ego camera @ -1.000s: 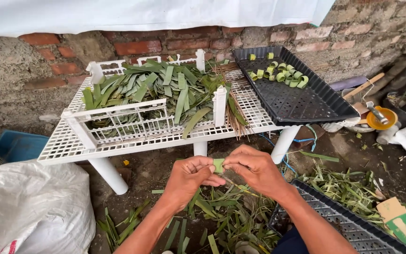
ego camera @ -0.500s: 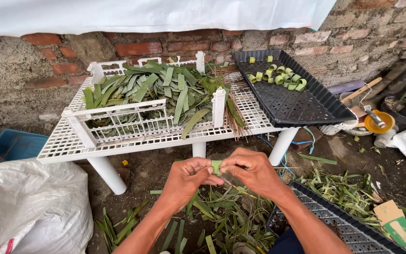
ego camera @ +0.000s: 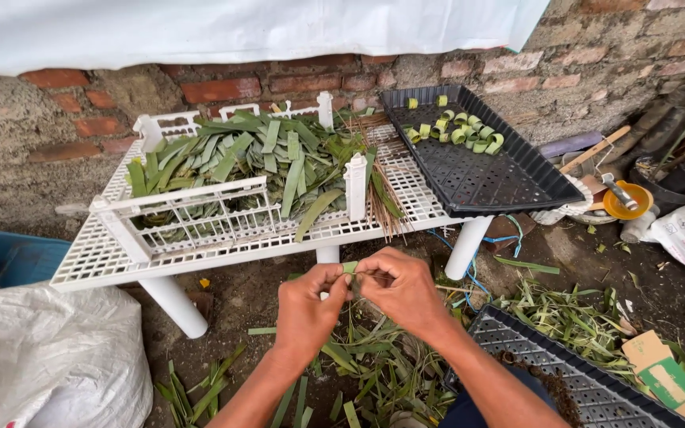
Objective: The person is weaving long, thin green leaves into small circular rings or loops by hand.
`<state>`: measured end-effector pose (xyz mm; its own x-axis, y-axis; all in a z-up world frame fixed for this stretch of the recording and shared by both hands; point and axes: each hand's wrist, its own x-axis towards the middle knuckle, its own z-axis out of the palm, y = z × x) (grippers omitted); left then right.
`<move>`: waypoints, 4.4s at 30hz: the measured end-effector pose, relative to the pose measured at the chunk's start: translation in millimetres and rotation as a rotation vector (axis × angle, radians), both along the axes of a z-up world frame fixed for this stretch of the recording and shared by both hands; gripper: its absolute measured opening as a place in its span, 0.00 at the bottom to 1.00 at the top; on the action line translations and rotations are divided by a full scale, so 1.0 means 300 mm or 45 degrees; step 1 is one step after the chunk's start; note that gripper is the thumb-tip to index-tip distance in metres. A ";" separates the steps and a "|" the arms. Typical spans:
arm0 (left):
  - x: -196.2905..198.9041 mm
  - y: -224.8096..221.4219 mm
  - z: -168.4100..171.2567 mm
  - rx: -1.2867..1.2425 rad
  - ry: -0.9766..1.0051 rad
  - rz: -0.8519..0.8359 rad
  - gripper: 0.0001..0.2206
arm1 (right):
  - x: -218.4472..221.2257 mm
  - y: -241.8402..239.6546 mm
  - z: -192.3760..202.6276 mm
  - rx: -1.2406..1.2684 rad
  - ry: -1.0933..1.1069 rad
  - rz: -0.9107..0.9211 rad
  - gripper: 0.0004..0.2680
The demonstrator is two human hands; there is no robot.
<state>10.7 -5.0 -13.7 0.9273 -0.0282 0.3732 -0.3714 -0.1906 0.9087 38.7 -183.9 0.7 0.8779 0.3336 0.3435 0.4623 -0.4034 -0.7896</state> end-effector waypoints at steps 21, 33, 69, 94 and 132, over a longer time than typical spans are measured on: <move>0.061 -0.015 0.018 -0.246 0.348 0.202 0.06 | 0.055 0.018 0.039 0.059 0.510 -0.166 0.11; 0.050 0.058 -0.043 -0.390 0.338 0.126 0.14 | 0.114 -0.045 0.156 0.272 0.590 -0.219 0.05; 0.061 0.262 -0.204 0.457 0.343 0.183 0.15 | 0.256 -0.252 0.005 -0.287 -0.017 -0.219 0.16; 1.090 0.858 0.210 1.290 0.686 0.490 0.25 | 0.251 -0.323 -0.135 -0.668 -0.017 -0.258 0.16; 1.227 1.032 0.024 1.098 1.021 0.707 0.14 | 0.287 -0.284 -0.309 -0.912 0.307 -0.045 0.20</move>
